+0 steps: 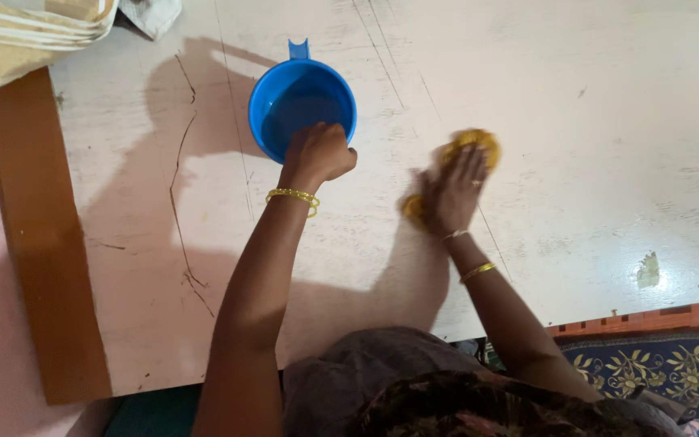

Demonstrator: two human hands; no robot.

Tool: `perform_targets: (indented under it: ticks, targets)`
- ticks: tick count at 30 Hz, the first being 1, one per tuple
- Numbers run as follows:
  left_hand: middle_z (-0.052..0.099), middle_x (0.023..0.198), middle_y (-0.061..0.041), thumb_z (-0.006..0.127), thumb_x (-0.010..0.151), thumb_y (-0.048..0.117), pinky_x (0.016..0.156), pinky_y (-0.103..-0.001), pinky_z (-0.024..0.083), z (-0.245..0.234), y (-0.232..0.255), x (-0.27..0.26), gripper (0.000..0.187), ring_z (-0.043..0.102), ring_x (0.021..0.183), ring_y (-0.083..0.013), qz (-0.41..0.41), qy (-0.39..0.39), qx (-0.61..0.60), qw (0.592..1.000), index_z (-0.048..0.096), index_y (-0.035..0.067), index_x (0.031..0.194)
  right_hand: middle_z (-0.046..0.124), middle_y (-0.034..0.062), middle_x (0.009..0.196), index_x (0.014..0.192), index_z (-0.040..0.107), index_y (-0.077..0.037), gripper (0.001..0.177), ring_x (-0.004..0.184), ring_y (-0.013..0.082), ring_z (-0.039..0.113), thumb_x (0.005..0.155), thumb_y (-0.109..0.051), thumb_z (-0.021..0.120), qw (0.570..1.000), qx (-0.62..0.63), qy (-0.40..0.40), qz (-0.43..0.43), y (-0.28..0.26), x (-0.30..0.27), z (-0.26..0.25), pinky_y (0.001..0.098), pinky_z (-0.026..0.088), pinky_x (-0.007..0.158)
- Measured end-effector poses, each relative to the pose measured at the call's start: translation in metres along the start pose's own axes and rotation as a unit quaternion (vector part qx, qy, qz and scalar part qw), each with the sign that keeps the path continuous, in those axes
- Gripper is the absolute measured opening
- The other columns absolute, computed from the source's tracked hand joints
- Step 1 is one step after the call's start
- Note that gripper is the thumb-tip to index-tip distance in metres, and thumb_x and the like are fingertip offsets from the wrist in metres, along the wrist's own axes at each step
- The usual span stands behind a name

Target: The person wipes a white table surface using a yellow cloth and a blue bucket of water, repeatedly dipping and wringing the cloth to scrub different sections of the table.

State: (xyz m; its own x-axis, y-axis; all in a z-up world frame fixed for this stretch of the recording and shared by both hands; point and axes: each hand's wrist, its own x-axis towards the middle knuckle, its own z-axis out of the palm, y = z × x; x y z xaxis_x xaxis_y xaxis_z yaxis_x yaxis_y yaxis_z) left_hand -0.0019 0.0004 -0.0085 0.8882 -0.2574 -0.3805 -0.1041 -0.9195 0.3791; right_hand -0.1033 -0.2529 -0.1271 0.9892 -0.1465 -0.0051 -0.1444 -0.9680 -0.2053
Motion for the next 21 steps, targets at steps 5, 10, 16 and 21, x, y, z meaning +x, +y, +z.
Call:
perform_targets:
  ticks: [5,10,16,21]
  targets:
    - [0.071,0.103,-0.029,0.062,0.079,0.023,0.09,-0.052,0.054,0.004,-0.002,0.003,0.029,0.068,0.098,-0.0461,0.01,0.015,0.009,1.0,0.075,0.001,0.093,0.021,0.0291,0.166,0.158,0.022,0.01,0.091,0.157,0.0393,0.015,0.104,-0.059,0.046,0.97,0.04,-0.052,-0.234,-0.057,-0.014,0.01,0.0525,0.013,0.129]
    - [0.072,0.104,-0.028,0.06,0.077,0.019,0.092,-0.05,0.055,0.002,-0.001,0.002,0.029,0.069,0.101,-0.0445,0.001,0.001,0.002,1.0,0.076,0.002,0.093,0.021,0.0181,0.172,0.164,0.024,0.002,0.076,0.161,0.0306,0.015,0.105,-0.039,0.049,0.927,-0.061,-0.04,-0.367,-0.075,0.039,0.012,0.046,0.011,0.131]
    - [0.072,0.104,-0.028,0.064,0.08,0.025,0.091,-0.05,0.055,-0.007,0.003,-0.005,0.029,0.07,0.099,-0.0443,-0.01,-0.006,-0.001,1.0,0.076,0.002,0.093,0.018,0.0176,0.172,0.163,0.023,0.0,0.071,0.159,0.0309,0.01,0.107,-0.037,0.045,0.942,0.021,-0.074,-0.327,-0.09,0.128,0.015,0.0508,0.006,0.128]
    - [0.072,0.106,-0.027,0.065,0.081,0.026,0.091,-0.049,0.055,-0.006,0.003,-0.003,0.029,0.07,0.099,-0.0428,-0.004,-0.01,0.008,1.0,0.075,0.002,0.095,0.013,0.0149,0.172,0.164,0.016,-0.003,0.072,0.159,0.0287,0.006,0.109,-0.043,0.038,0.982,0.011,-0.081,-0.172,-0.074,0.188,0.022,0.0512,0.001,0.128]
